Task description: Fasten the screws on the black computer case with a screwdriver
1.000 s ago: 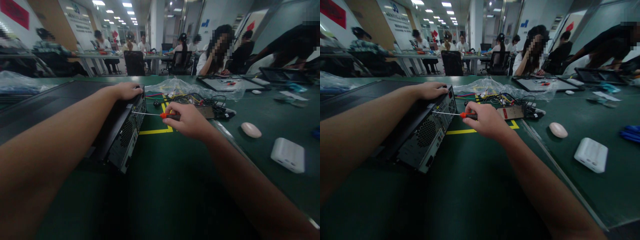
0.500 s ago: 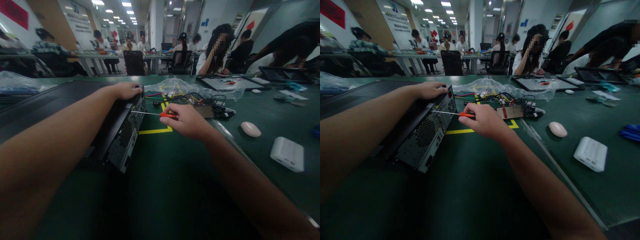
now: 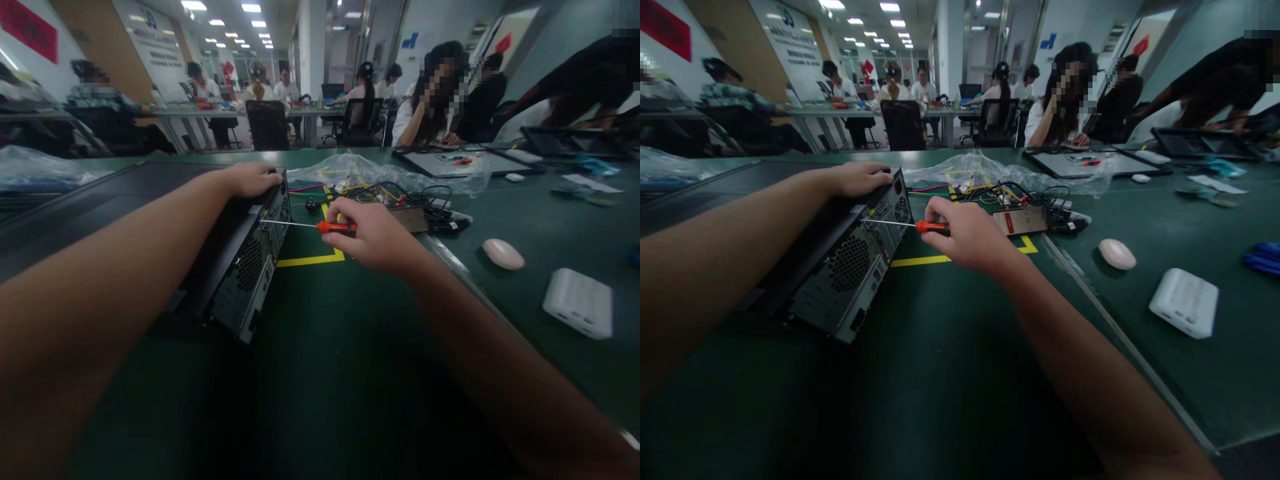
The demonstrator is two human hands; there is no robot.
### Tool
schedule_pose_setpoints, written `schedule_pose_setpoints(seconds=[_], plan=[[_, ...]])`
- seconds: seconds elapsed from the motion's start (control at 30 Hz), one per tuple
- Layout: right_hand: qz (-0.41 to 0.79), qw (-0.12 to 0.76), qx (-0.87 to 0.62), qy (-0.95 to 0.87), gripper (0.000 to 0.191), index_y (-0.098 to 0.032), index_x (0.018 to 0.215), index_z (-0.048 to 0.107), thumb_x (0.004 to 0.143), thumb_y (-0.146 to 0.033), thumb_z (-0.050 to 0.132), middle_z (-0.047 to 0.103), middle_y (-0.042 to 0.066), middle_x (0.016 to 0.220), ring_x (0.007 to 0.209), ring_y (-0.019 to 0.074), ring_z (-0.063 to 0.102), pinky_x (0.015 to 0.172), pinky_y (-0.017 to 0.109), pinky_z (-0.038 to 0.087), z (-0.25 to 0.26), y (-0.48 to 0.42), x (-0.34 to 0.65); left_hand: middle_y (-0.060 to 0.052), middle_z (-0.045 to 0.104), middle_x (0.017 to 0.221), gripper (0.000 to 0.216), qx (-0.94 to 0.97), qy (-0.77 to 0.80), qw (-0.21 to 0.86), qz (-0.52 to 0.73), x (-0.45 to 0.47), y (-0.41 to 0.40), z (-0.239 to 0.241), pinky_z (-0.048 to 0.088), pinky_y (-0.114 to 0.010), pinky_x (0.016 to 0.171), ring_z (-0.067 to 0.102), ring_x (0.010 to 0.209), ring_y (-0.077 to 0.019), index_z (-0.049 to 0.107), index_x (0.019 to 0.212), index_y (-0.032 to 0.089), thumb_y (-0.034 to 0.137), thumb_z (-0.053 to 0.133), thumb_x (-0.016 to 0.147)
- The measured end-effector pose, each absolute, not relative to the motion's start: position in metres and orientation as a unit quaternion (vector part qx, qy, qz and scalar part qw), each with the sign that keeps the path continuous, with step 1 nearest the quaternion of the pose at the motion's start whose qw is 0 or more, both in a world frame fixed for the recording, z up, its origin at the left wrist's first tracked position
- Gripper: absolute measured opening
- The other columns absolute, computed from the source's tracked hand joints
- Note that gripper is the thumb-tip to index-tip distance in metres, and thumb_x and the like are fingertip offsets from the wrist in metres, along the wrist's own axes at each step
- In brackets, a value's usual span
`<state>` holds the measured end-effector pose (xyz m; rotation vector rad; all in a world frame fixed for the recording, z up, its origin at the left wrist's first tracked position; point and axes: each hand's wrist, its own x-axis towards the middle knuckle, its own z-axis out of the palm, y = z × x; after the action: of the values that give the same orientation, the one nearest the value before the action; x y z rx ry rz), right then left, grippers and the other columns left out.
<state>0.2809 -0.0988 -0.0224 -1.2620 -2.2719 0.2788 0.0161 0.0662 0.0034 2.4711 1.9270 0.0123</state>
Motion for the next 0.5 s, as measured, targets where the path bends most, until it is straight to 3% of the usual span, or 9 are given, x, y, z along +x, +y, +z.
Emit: schedule_pose_setpoints(seconds=[0.17, 0.5], plan=[[0.108, 0.258, -0.466, -0.84, 0.019, -0.023, 0.1, 0.065, 0.093, -0.04, 0.07, 0.067, 0.003, 0.086, 0.08, 0.0222, 0.058, 0.075, 0.036, 0.034, -0.023, -0.099, 0.2808, -0.009, 0.056, 0.175, 0.076, 0.786, 0.618, 0.003, 0.004, 0.0168, 0.0656, 0.0038, 0.04, -0.04, 0.131, 0.051, 0.163, -0.0323, 0.053, 0.17, 0.023, 0.06, 0.028, 0.108], [0.117, 0.246, -0.473, -0.838, 0.022, -0.023, 0.101, 0.067, 0.094, -0.044, 0.067, 0.069, 0.004, 0.087, 0.08, 0.0221, 0.058, 0.074, 0.035, 0.035, -0.0205, -0.0999, 0.2804, -0.01, 0.049, 0.18, 0.082, 0.794, 0.608, 0.017, 0.016, 0.0129, 0.0693, 0.002, 0.033, -0.04, 0.137, 0.044, 0.168, -0.0309, 0.048, 0.174, 0.021, 0.064, 0.028, 0.107]])
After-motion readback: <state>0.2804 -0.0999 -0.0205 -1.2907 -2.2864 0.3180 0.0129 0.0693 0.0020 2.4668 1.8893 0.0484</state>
